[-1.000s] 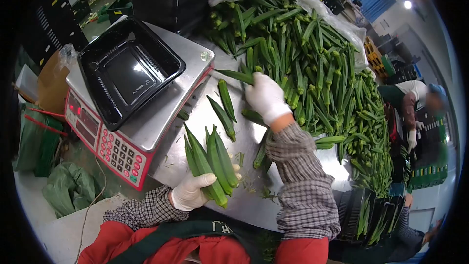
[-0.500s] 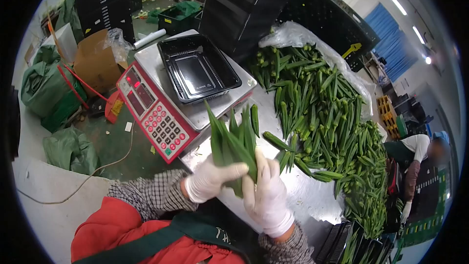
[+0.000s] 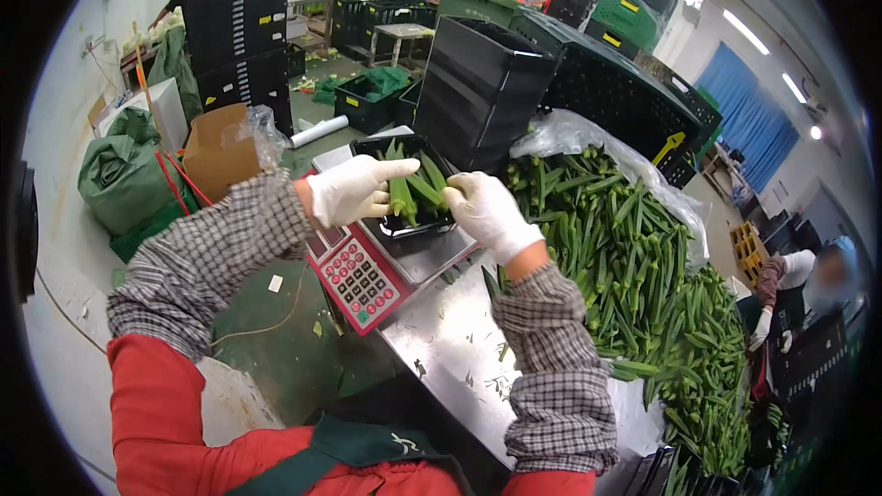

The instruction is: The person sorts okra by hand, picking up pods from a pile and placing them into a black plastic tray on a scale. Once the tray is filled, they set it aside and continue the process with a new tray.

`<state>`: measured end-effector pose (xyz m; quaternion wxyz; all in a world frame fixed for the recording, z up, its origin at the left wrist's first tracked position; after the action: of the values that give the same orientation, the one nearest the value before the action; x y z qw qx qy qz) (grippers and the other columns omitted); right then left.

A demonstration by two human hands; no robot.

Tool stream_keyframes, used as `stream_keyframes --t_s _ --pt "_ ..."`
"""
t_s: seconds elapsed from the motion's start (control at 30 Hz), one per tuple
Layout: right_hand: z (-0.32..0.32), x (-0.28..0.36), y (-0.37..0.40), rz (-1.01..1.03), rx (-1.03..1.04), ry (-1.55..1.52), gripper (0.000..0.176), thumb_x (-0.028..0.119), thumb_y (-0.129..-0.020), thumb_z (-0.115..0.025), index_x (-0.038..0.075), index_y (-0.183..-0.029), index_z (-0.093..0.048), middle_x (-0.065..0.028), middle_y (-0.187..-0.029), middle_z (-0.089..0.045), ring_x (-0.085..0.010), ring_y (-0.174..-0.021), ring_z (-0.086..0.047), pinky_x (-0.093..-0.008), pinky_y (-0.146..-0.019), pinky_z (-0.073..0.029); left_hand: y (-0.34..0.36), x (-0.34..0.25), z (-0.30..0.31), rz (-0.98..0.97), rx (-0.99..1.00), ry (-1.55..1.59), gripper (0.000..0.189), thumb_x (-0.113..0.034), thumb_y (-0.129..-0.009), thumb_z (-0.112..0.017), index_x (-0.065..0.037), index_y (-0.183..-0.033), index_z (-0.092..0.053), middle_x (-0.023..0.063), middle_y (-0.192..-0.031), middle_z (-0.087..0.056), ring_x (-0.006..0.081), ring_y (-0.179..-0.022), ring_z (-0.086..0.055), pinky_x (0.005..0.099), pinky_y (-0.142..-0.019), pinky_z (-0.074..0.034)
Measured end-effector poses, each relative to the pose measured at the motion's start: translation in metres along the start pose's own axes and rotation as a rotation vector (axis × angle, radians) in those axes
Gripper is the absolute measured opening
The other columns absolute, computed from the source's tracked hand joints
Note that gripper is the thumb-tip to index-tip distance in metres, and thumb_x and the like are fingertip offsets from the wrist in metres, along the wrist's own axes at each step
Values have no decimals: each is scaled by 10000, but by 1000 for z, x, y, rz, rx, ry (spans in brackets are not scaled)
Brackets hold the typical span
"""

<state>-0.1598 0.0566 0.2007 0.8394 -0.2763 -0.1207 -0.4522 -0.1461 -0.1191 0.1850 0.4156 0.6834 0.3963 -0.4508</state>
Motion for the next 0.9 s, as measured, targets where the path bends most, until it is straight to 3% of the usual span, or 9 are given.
stream_keyframes --t_s 0.07,0.17,0.27,0.37,0.5,0.6,0.67,0.77,0.9 --pt "20 -4 23 21 -46 17 266 177 -829 -551 -24 -972 -650 -205 -950 -641 -332 -914 -614 -368 -826 -476 26 -15 -1 28 162 -137 562 -349 -861 -641 25 -1241 -464 187 -1233 -525 231 -1145 -509 342 -977 -402" --pt "44 -32 59 -89 -87 -17 266 163 -843 -551 -25 -1012 -634 -192 -953 -635 -311 -919 -612 -351 -823 -475 32 -53 28 -159 1 -184 618 -343 -817 -695 80 -1215 -485 265 -1260 -463 320 -1174 -487 379 -984 -424" --pt "50 -60 98 -192 -96 117 283 175 -859 -547 -32 -1035 -625 -190 -980 -639 -298 -915 -625 -334 -815 -486 51 -84 52 -521 -101 -123 514 -321 -895 -590 75 -1210 -499 195 -1153 -570 251 -1074 -572 332 -933 -449" --pt "23 -75 135 -350 26 113 326 226 -860 -556 -33 -1044 -629 -208 -984 -646 -305 -857 -648 -348 -800 -503 82 -81 40 -667 -123 -282 425 -271 -941 -511 61 -1206 -516 165 -1130 -602 224 -1055 -587 327 -950 -438" --pt "-31 -75 153 -545 262 318 412 336 -798 -617 -13 -1017 -639 -223 -963 -641 -376 -857 -628 -412 -786 -493 88 -40 12 -732 -56 -560 232 -122 -873 -619 -5 -1072 -635 74 -1021 -648 114 -965 -603 255 -846 -477" --pt "-52 -80 163 -507 244 493 351 278 -793 -622 -3 -1002 -607 -217 -901 -639 -358 -879 -622 -423 -778 -495 76 -48 5 -1273 -155 -1141 234 -76 -809 -635 8 -1027 -633 134 -1074 -645 221 -945 -630 277 -841 -486" --pt "-55 -93 169 -527 164 418 299 222 -802 -592 1 -1003 -593 -213 -892 -638 -360 -863 -624 -427 -776 -496 59 -55 6 -1071 -27 -1170 256 -53 -799 -614 -41 -1053 -641 175 -1159 -593 286 -1054 -574 334 -877 -480" --pt "-52 -94 178 -573 83 276 293 176 -803 -560 7 -1038 -607 -218 -911 -643 -363 -856 -628 -423 -787 -496 19 -36 -2 -1125 120 -1706 370 -26 -745 -610 -101 -1105 -640 183 -1250 -518 342 -1161 -484 397 -978 -406" --pt "-46 -91 196 -599 40 186 270 176 -803 -551 30 -1018 -626 -241 -883 -636 -375 -837 -625 -426 -785 -495 -14 -10 -21 -1007 415 -1827 439 -74 -635 -660 -143 -1068 -680 188 -1340 -447 358 -1240 -404 493 -1049 -295"
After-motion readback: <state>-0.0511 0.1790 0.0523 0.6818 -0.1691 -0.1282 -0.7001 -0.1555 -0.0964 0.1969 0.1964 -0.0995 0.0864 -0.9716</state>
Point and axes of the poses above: each hand's wrist, its own y-axis away from the middle knuckle, its own z-axis out of the back of the hand, x = y × z, the point moved 4 cm from there along -y, towards the middle knuckle
